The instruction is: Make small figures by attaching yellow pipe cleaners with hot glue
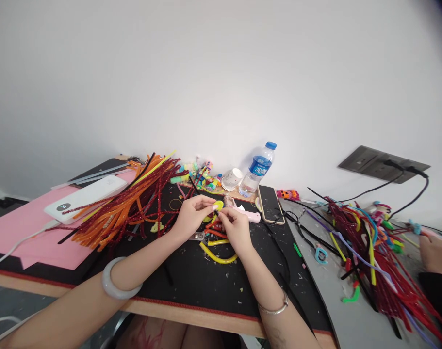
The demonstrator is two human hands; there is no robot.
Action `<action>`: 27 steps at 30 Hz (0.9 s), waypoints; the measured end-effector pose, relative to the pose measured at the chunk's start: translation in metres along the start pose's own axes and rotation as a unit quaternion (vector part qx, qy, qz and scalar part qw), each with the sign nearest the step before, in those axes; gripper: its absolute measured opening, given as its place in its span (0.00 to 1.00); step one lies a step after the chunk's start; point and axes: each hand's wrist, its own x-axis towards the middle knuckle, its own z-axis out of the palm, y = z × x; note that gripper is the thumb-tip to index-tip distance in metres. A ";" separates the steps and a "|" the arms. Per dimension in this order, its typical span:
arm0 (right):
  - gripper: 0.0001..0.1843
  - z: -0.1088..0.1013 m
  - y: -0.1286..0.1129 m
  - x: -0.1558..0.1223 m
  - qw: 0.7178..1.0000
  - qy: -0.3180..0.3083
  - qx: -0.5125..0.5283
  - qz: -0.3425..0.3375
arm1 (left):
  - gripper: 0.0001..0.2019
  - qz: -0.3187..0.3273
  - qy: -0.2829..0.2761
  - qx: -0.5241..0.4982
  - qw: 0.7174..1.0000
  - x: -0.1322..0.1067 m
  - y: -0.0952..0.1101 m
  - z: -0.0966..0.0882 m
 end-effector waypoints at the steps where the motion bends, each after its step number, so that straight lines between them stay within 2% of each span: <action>1: 0.09 0.000 0.001 0.000 1.000 0.000 0.017 0.012 | 0.15 -0.003 -0.001 -0.002 1.000 0.000 0.000 0.000; 6: 0.09 -0.002 -0.002 0.001 0.996 -0.003 0.081 0.045 | 0.16 -0.015 -0.008 -0.006 1.000 -0.001 0.001 0.000; 20: 0.10 -0.003 -0.002 0.003 0.986 0.002 0.155 0.057 | 0.16 -0.024 -0.016 0.005 1.000 -0.002 0.003 0.001; 27: 0.10 -0.002 -0.003 0.003 0.975 0.007 0.203 0.086 | 0.16 -0.021 -0.017 0.002 1.000 -0.003 0.003 0.002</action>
